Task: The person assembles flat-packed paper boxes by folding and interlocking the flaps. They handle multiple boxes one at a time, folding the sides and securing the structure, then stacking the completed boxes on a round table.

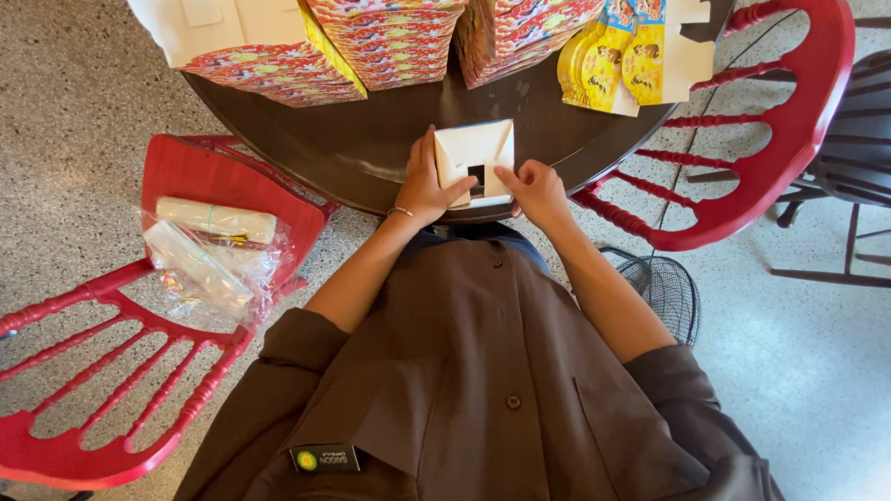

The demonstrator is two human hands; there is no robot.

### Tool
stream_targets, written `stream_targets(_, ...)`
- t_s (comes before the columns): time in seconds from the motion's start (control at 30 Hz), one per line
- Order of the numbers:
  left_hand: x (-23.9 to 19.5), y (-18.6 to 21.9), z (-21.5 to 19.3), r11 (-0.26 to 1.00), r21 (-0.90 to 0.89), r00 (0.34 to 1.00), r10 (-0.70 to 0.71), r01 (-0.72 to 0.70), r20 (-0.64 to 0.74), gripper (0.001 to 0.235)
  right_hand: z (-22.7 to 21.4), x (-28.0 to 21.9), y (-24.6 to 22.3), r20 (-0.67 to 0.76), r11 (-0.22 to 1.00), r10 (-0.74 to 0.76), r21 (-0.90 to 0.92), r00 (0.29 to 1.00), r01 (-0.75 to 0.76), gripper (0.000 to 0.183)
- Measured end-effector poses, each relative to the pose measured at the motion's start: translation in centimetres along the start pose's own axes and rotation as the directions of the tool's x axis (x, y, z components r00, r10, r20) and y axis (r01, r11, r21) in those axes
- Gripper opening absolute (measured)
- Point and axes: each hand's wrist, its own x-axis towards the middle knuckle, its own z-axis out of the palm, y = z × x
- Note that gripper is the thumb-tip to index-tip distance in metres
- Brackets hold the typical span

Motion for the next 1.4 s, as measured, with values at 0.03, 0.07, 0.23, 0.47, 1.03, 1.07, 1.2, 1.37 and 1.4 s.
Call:
stream_targets(0.03, 0.0, 0.0, 0.0, 0.999, -0.002, 0.998, -0.054, 0.054, 0.043, 0.116, -0.1, 0.2, -0.1, 0.022, 1.000, -0.010, -0.023, 1.000, 0.010, 0.053)
stream_targets(0.07, -0.2, 0.0, 0.1, 0.986, 0.050, 0.983, -0.165, 0.161, 0.083, 0.116, 0.0, 0.2, -0.1, 0.047, 0.999, -0.016, -0.045, 0.999, 0.018, 0.052)
stream_targets(0.23, -0.5, -1.0, 1.5, 0.944, 0.119, 0.940, -0.322, 0.309, 0.114, 0.101, 0.2, 0.9, 0.2, 0.040, 0.970, -0.113, -0.214, 0.993, 0.119, 0.047)
stream_targets(0.47, -0.8, -4.7, 1.6, 0.995, -0.090, 0.995, -0.023, 0.031, 0.092, 0.079, 0.2, 1.3, 0.8, 0.007, 0.846, -0.383, -0.398, 0.924, 0.354, 0.043)
stream_targets(1.03, 1.0, 1.5, -1.7, 0.863, 0.006, 0.853, -0.501, 0.506, 0.147, 0.070, -0.2, 0.9, -0.8, -0.077, 0.920, -0.278, -0.309, 0.958, 0.242, 0.041)
stream_targets(1.07, 1.0, 1.8, -2.2, 0.929, -0.012, 0.925, -0.368, 0.370, 0.097, 0.072, -0.3, 1.0, -0.9, -0.092, 0.933, -0.246, -0.293, 0.965, 0.210, 0.038)
stream_targets(1.2, 0.2, 2.3, -3.5, 0.997, -0.080, 1.000, 0.015, -0.015, 0.004, 0.074, -0.6, 0.6, -0.2, -0.131, 0.919, -0.391, -0.112, 0.911, 0.378, 0.020)
stream_targets(1.37, -0.1, 1.6, -4.0, 0.989, -0.038, 0.987, 0.146, -0.144, 0.065, 0.070, -1.6, 0.3, 1.6, -0.081, 0.893, -0.423, 0.129, 0.902, 0.430, 0.032)
stream_targets(1.4, -0.5, 1.1, -3.8, 0.990, -0.044, 0.986, 0.139, -0.135, 0.090, 0.072, -1.3, 0.1, 2.4, -0.072, 0.896, -0.421, 0.121, 0.904, 0.427, 0.033)
